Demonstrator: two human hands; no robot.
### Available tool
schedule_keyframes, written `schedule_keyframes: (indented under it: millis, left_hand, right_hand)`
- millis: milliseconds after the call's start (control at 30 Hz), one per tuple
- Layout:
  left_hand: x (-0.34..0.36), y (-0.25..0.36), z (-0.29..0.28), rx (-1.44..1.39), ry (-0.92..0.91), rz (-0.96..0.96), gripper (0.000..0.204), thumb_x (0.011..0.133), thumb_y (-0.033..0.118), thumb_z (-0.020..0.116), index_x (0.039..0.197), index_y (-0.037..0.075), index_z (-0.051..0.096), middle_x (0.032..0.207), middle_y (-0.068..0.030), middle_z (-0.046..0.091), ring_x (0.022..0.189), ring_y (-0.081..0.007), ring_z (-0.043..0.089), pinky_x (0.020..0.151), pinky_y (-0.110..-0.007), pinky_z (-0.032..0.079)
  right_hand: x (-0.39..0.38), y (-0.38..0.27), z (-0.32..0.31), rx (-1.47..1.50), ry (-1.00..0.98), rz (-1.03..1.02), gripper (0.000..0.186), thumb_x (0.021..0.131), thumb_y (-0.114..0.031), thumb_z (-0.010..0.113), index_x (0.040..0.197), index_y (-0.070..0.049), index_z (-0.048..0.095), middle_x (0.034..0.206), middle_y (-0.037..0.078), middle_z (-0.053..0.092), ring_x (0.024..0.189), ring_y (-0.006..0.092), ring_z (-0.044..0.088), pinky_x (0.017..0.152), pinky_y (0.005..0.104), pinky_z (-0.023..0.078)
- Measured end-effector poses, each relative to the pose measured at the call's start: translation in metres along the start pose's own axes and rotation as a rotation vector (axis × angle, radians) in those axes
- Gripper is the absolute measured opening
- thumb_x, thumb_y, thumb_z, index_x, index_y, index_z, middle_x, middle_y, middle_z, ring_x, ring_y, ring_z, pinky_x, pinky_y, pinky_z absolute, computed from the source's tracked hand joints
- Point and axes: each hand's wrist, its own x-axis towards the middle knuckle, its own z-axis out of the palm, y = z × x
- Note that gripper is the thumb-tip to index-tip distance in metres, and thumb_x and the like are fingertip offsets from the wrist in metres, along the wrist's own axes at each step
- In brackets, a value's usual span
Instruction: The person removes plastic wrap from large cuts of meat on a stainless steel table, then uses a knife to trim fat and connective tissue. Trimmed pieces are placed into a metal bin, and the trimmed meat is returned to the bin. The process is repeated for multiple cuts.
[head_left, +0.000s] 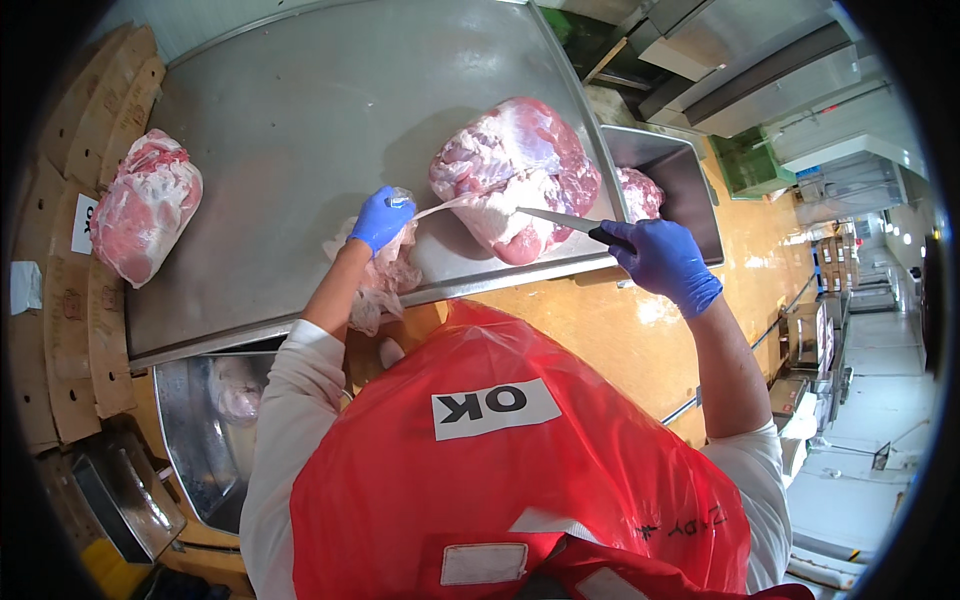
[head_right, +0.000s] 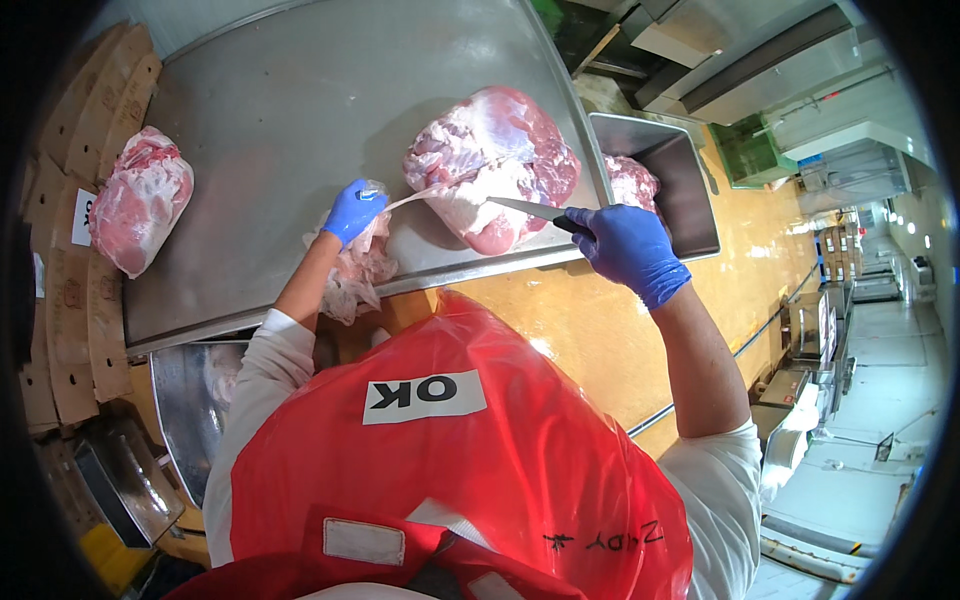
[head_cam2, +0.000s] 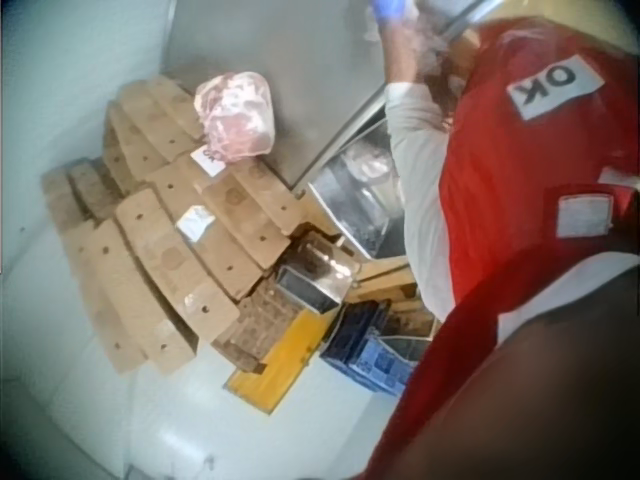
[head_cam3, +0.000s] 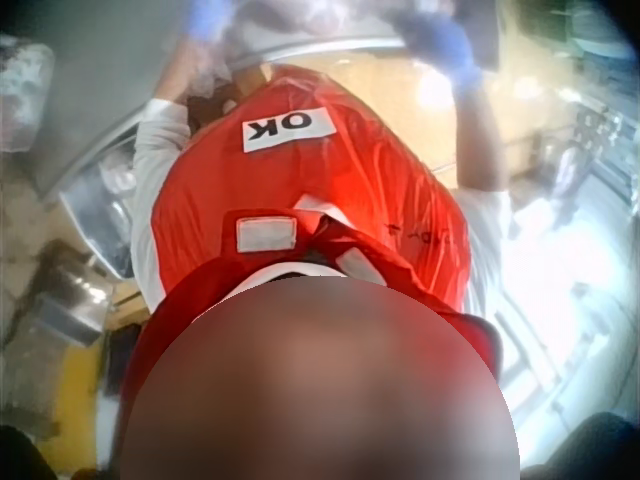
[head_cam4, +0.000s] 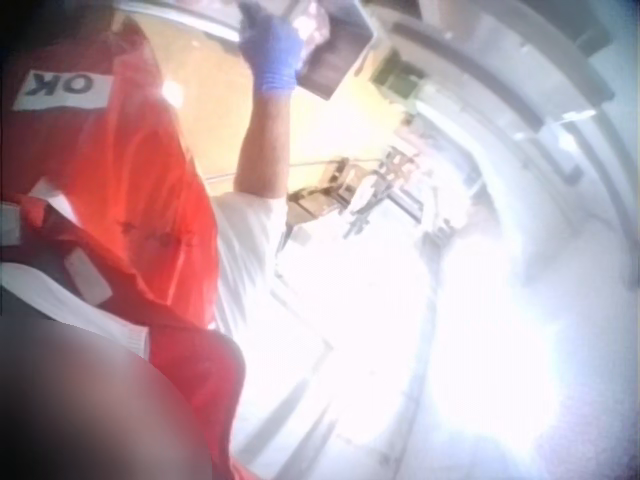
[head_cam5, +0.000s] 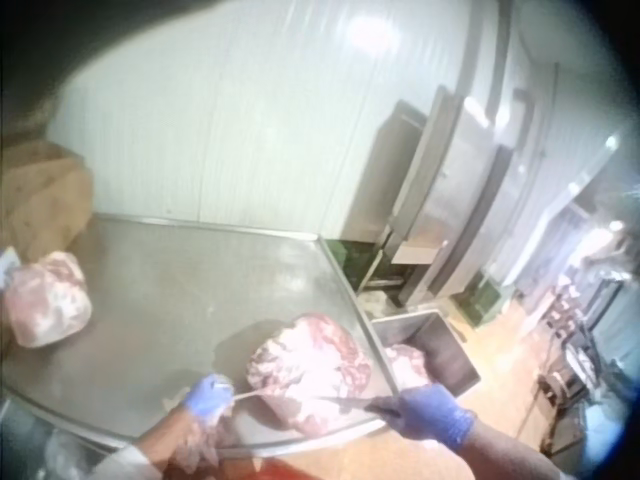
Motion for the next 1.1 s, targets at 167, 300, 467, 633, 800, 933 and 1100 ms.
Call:
schedule_keyframes:
  millis: [167,300,467,633,800,933,1100]
  left_hand:
    - [-0.019,0.086,-0.036,0.073,-0.532,0.024,0.038,0.083,0.033,0.078,0.092,-0.001,0.064,0.086,-0.0123,0.069,0.075,-0.0172,0.061,0.073,-0.037,0.054]
    - [-0.038,0.079,-0.039,0.627,-0.731,0.122,0.039,0.084,0.039,0.072,0.095,0.003,0.065,0.089,-0.0138,0.071,0.078,-0.0288,0.068,0.076,-0.042,0.054]
    - [-0.034,0.09,-0.048,0.668,-0.243,0.408,0.027,0.085,0.025,0.072,0.1,0.003,0.066,0.092,-0.017,0.071,0.081,-0.0306,0.071,0.076,-0.041,0.055]
    - [0.02,0.114,-0.04,0.112,0.099,0.67,0.026,0.079,0.015,0.075,0.102,0.006,0.065,0.094,-0.0176,0.068,0.086,-0.0406,0.067,0.077,-0.042,0.056]
    - [0.062,0.173,0.014,0.159,0.024,0.872,0.029,0.076,0.016,0.077,0.1,0.005,0.066,0.111,-0.0184,0.066,0.101,-0.0395,0.065,0.085,-0.043,0.054]
    - [0.128,0.195,0.055,0.533,-0.009,1.083,0.037,0.073,0.023,0.081,0.102,0.006,0.067,0.12,-0.0205,0.064,0.109,-0.0354,0.064,0.095,-0.044,0.05]
    - [0.202,0.161,0.1,0.557,-0.39,0.641,0.06,0.072,0.045,0.079,0.115,0.007,0.064,0.136,-0.0212,0.057,0.125,-0.0373,0.055,0.105,-0.041,0.045]
  right_hand:
    - [0.002,0.002,0.002,0.004,0.007,-0.016,0.026,0.089,-0.026,0.065,0.113,-0.021,0.073,0.075,0.014,0.068,0.069,0.0353,0.067,0.063,0.0473,0.052]
    - [0.008,-0.005,-0.005,-0.008,-0.075,0.026,0.029,0.09,-0.026,0.065,0.118,-0.02,0.071,0.081,0.012,0.07,0.075,0.0336,0.067,0.067,0.0448,0.052]
    - [0.0,-0.006,-0.003,-0.028,-0.089,0.059,0.031,0.089,-0.025,0.066,0.119,-0.019,0.071,0.081,0.013,0.07,0.075,0.0351,0.067,0.068,0.0453,0.052]
    - [-0.004,0.003,0.001,0.029,-0.087,0.036,0.033,0.088,-0.023,0.067,0.12,-0.019,0.07,0.082,0.015,0.069,0.076,0.036,0.066,0.07,0.0461,0.052]
    - [-0.007,0.017,0.004,0.061,-0.135,0.031,0.035,0.087,-0.023,0.068,0.122,-0.019,0.07,0.084,0.017,0.069,0.077,0.0361,0.066,0.072,0.0466,0.052]
    - [-0.01,0.026,0.013,0.115,-0.115,0.005,0.034,0.087,-0.024,0.068,0.12,-0.02,0.071,0.085,0.016,0.07,0.077,0.0361,0.066,0.072,0.0468,0.053]
    - [-0.007,0.032,0.02,0.207,-0.103,0.01,0.033,0.086,-0.025,0.068,0.119,-0.022,0.071,0.087,0.015,0.07,0.076,0.0362,0.066,0.071,0.0468,0.054]
